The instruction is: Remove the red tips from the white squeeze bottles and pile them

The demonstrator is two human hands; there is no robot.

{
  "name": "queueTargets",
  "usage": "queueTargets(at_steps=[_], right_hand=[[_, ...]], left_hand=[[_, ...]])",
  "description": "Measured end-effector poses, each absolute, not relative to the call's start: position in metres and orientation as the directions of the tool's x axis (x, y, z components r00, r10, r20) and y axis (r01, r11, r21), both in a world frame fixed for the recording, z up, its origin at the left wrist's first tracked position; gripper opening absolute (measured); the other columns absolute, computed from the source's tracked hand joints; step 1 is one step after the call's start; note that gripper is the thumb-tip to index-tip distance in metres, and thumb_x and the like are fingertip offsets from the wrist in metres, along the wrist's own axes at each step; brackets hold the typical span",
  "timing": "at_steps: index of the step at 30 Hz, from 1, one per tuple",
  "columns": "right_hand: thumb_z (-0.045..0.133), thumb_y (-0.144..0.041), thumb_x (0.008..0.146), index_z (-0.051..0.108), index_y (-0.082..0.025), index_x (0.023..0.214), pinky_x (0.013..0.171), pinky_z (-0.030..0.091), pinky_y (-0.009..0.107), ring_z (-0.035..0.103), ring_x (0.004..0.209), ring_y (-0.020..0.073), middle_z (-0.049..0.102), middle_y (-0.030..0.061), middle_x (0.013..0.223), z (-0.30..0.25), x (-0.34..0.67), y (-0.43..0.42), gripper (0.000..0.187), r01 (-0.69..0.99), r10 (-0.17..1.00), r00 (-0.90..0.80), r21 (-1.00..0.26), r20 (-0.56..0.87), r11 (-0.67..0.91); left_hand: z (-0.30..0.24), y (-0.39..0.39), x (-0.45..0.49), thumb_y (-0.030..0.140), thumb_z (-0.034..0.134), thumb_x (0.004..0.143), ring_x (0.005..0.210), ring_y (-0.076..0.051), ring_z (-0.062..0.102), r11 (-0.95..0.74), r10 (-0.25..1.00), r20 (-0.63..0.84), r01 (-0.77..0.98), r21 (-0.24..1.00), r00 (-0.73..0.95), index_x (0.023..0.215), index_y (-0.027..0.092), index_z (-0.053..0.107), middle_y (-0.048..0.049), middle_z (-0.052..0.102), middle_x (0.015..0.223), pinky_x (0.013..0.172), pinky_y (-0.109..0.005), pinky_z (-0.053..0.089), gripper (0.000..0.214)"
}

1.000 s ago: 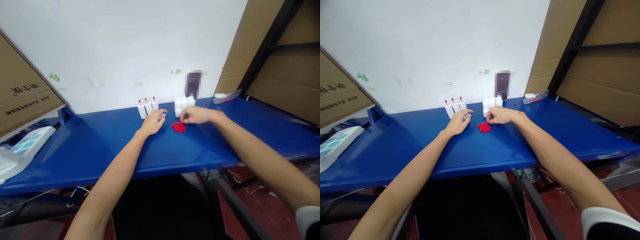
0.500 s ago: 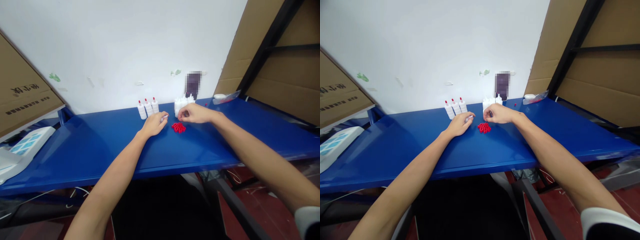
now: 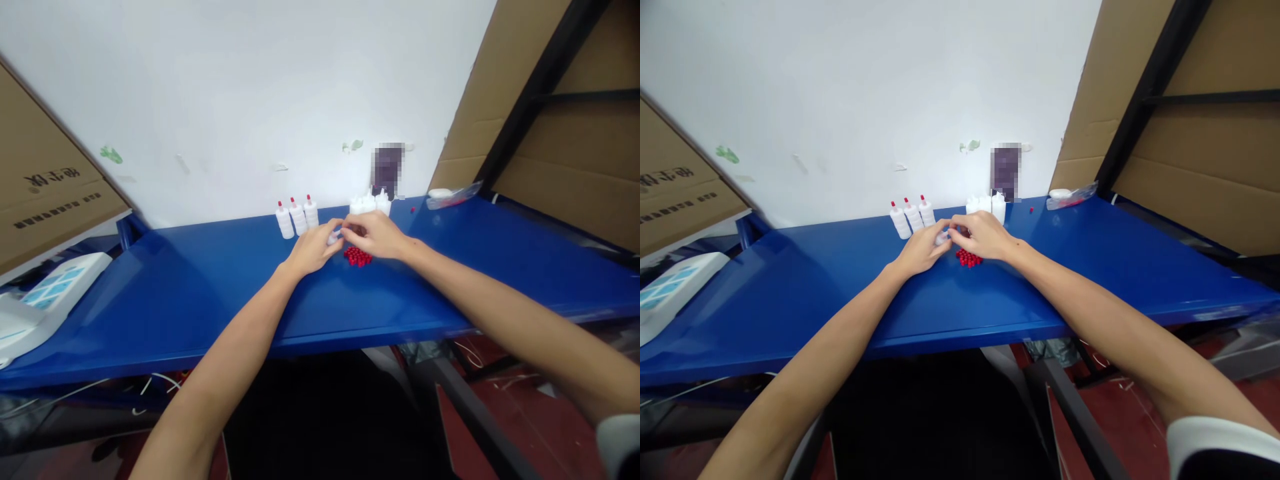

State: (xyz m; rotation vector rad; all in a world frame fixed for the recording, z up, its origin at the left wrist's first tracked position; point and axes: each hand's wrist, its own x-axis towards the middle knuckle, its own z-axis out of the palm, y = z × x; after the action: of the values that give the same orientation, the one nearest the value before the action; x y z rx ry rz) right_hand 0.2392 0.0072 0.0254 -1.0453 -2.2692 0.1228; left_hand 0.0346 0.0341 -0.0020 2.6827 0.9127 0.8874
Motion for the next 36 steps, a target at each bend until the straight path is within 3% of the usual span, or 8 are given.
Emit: queueTargets(at_steps=[7, 12, 14, 18, 22, 27, 31, 36], right_hand=[[0.050, -0.039, 0.097, 0.054, -0.021, 0.080, 0.068, 0.034, 0.030, 0.049, 0.065, 0.0148, 0.057, 0.0000, 0.069, 0.028, 0.234, 0.007, 0.025, 0.639, 0.715, -0.490, -0.353, 0.499, 0.684], [0.047, -0.040, 0.098, 0.050, -0.021, 0.077, 0.064, 0.033, 0.030, 0.045, 0.059, 0.0132, 0.053, -0.0023, 0.063, 0.026, 0.237, 0.014, 0.029, 0.562, 0.714, -0.518, -0.443, 0.471, 0.699], [0.048, -0.039, 0.096, 0.050, -0.022, 0.075, 0.061, 0.033, 0.030, 0.044, 0.058, 0.0136, 0.051, -0.0022, 0.061, 0.025, 0.238, 0.016, 0.028, 0.559, 0.744, -0.418, -0.499, 0.520, 0.663], [0.048, -0.036, 0.091, 0.047, -0.023, 0.070, 0.059, 0.034, 0.031, 0.045, 0.059, 0.0152, 0.049, -0.0005, 0.060, 0.024, 0.247, 0.024, 0.025, 0.623, 0.768, -0.060, -0.578, 0.637, 0.528], [0.049, -0.034, 0.089, 0.052, -0.022, 0.069, 0.061, 0.035, 0.032, 0.047, 0.060, 0.0170, 0.053, 0.0018, 0.060, 0.023, 0.261, 0.032, 0.023, 0.732, 0.746, 0.068, -0.541, 0.662, 0.413], [0.048, -0.035, 0.090, 0.058, -0.022, 0.075, 0.066, 0.038, 0.033, 0.053, 0.066, 0.0200, 0.061, 0.0042, 0.065, 0.016, 0.269, 0.040, 0.023, 0.782, 0.756, 0.033, -0.488, 0.654, 0.388], [0.047, -0.039, 0.094, 0.062, -0.021, 0.083, 0.070, 0.039, 0.034, 0.056, 0.069, 0.0221, 0.065, 0.0062, 0.071, 0.013, 0.270, 0.043, 0.026, 0.804, 0.781, 0.005, -0.466, 0.625, 0.368], [0.049, -0.039, 0.094, 0.064, -0.020, 0.088, 0.070, 0.039, 0.033, 0.058, 0.068, 0.0217, 0.066, 0.0061, 0.071, 0.013, 0.270, 0.044, 0.026, 0.815, 0.808, -0.034, -0.452, 0.588, 0.363]], left_hand=[[-0.001, 0.032, 0.034, 0.028, 0.047, 0.100, 0.090, -0.022, 0.067, -0.801, 0.599, 0.499, 0.488, 0.348, 0.626, 0.129, 0.020, 0.055, -0.0075, 0.071, 0.109, 0.081, -0.033, 0.050, 0.030], [-0.001, 0.034, 0.034, 0.037, 0.049, 0.102, 0.094, -0.023, 0.068, -0.800, 0.600, 0.496, 0.483, 0.358, 0.627, 0.136, 0.023, 0.051, -0.0076, 0.070, 0.114, 0.084, -0.034, 0.051, 0.037], [-0.002, 0.036, 0.033, 0.043, 0.051, 0.101, 0.087, -0.022, 0.067, -0.781, 0.624, 0.496, 0.506, 0.366, 0.604, 0.143, 0.023, 0.045, -0.0069, 0.071, 0.104, 0.082, -0.034, 0.052, 0.047], [-0.005, 0.042, 0.031, 0.049, 0.049, 0.102, 0.080, -0.022, 0.065, -0.737, 0.668, 0.523, 0.569, 0.365, 0.530, 0.146, 0.021, 0.042, -0.0045, 0.066, 0.089, 0.079, -0.035, 0.051, 0.053], [-0.006, 0.044, 0.028, 0.042, 0.037, 0.105, 0.078, -0.021, 0.064, -0.726, 0.680, 0.510, 0.580, 0.369, 0.527, 0.133, 0.019, 0.051, -0.0041, 0.065, 0.086, 0.079, -0.035, 0.050, 0.039], [-0.006, 0.044, 0.027, 0.033, 0.034, 0.105, 0.079, -0.021, 0.064, -0.738, 0.672, 0.484, 0.558, 0.379, 0.560, 0.123, 0.018, 0.056, -0.0044, 0.067, 0.086, 0.079, -0.035, 0.049, 0.032], [-0.007, 0.046, 0.028, 0.035, 0.038, 0.104, 0.079, -0.020, 0.063, -0.751, 0.659, 0.487, 0.542, 0.378, 0.573, 0.115, 0.018, 0.060, -0.0048, 0.068, 0.088, 0.078, -0.034, 0.047, 0.029], [-0.010, 0.050, 0.030, 0.041, 0.041, 0.104, 0.072, -0.018, 0.058, -0.766, 0.641, 0.481, 0.534, 0.358, 0.598, 0.083, 0.018, 0.061, -0.0036, 0.064, 0.078, 0.072, -0.033, 0.043, 0.037]])
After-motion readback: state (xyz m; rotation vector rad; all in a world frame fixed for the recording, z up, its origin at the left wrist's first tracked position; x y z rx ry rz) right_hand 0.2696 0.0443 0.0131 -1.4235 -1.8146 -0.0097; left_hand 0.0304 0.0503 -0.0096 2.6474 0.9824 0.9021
